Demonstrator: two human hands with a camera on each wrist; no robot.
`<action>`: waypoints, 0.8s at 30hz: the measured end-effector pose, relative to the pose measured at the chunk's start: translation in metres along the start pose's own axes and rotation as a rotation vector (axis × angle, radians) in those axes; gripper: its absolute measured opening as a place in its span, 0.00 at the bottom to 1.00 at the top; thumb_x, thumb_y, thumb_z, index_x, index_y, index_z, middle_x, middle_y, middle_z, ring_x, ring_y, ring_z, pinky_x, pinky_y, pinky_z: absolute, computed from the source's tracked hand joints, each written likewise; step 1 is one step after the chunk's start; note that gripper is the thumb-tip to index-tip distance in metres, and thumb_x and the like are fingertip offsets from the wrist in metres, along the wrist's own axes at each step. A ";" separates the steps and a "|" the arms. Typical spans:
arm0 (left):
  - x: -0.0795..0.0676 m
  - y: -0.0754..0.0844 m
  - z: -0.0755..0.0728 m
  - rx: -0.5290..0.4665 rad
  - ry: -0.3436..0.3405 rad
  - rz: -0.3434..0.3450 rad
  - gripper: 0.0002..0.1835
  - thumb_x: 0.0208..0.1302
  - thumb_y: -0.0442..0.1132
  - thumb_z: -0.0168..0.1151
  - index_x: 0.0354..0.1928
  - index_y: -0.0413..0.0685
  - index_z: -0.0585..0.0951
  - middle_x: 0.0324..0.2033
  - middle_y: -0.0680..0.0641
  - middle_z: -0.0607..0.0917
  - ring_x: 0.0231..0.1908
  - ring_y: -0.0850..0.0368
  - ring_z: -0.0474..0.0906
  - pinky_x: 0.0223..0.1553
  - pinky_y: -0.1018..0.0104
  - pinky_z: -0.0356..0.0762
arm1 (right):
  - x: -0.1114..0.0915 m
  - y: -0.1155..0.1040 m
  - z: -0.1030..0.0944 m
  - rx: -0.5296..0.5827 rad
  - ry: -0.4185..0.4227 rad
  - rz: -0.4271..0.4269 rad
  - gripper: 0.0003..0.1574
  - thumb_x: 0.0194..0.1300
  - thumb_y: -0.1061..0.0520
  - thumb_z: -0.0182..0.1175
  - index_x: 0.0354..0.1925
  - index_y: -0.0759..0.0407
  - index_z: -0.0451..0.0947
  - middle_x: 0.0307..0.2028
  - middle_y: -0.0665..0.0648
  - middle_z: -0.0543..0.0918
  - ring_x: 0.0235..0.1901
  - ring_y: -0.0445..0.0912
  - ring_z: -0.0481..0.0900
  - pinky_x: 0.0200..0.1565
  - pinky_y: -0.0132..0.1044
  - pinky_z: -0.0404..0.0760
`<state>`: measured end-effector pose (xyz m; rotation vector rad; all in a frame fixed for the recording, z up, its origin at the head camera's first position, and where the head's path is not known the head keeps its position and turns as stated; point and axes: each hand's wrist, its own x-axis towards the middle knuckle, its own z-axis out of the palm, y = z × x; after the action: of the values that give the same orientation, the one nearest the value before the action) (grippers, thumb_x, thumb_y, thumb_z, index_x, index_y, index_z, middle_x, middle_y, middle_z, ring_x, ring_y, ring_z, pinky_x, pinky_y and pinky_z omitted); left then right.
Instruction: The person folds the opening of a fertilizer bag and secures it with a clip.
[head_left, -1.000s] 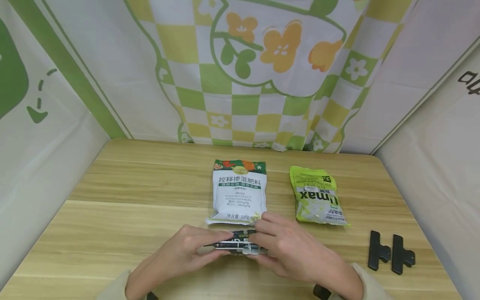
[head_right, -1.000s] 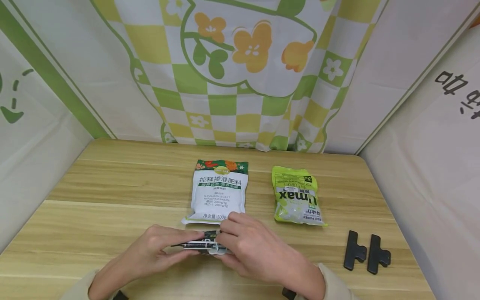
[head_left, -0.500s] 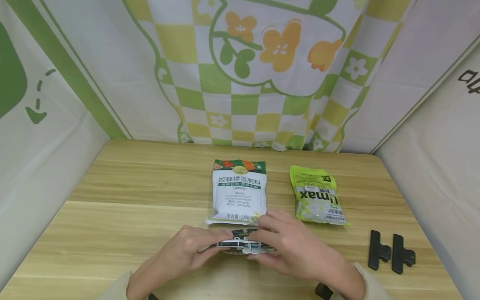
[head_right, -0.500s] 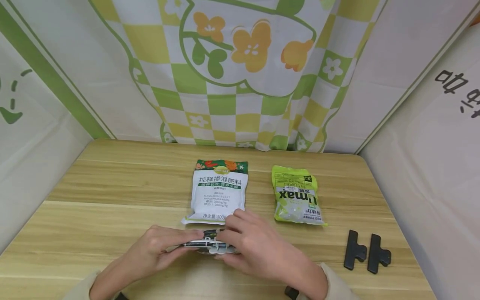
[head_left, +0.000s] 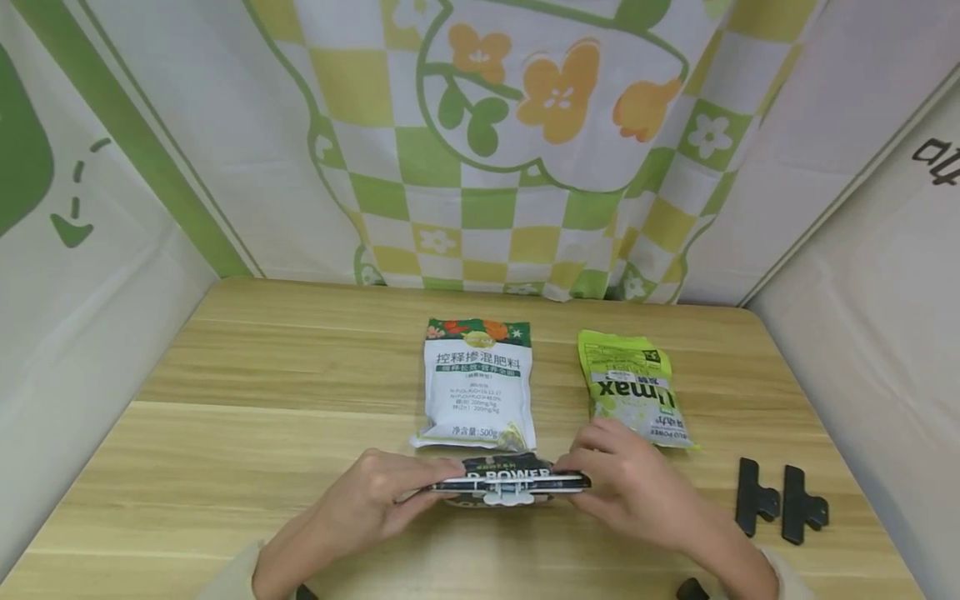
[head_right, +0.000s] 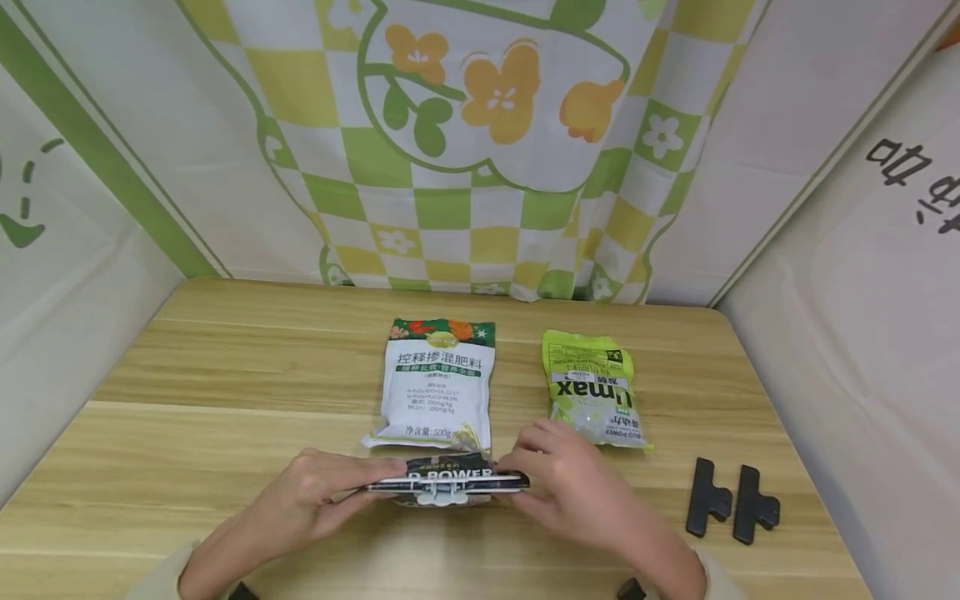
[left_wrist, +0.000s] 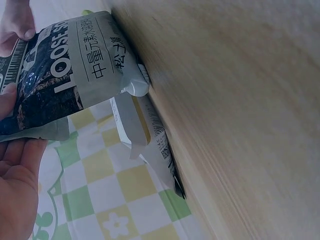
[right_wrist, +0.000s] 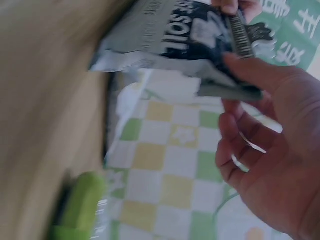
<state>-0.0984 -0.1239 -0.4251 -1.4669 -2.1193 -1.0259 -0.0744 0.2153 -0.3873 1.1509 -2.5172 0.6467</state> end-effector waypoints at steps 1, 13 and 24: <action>0.000 0.000 0.000 0.003 0.004 0.008 0.17 0.60 0.29 0.75 0.52 0.41 0.89 0.46 0.43 0.94 0.43 0.54 0.93 0.47 0.74 0.87 | -0.002 0.003 0.001 0.038 0.021 -0.010 0.25 0.43 0.62 0.85 0.42 0.48 0.90 0.37 0.42 0.83 0.39 0.36 0.74 0.42 0.26 0.77; 0.002 -0.002 0.000 0.016 0.026 0.036 0.13 0.67 0.32 0.71 0.52 0.40 0.89 0.45 0.44 0.94 0.42 0.54 0.93 0.46 0.74 0.88 | -0.016 0.023 0.030 0.324 -0.031 0.210 0.36 0.50 0.47 0.83 0.57 0.51 0.84 0.53 0.49 0.89 0.51 0.44 0.87 0.55 0.37 0.87; 0.002 -0.001 -0.001 -0.002 -0.010 -0.024 0.13 0.68 0.33 0.71 0.53 0.42 0.89 0.46 0.44 0.94 0.44 0.54 0.93 0.47 0.75 0.87 | -0.013 0.026 0.055 0.423 -0.178 0.317 0.37 0.54 0.46 0.82 0.62 0.39 0.80 0.56 0.42 0.87 0.55 0.38 0.83 0.62 0.40 0.84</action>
<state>-0.1001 -0.1237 -0.4233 -1.4543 -2.1486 -1.0314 -0.0906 0.2098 -0.4469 0.9710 -2.8302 1.2592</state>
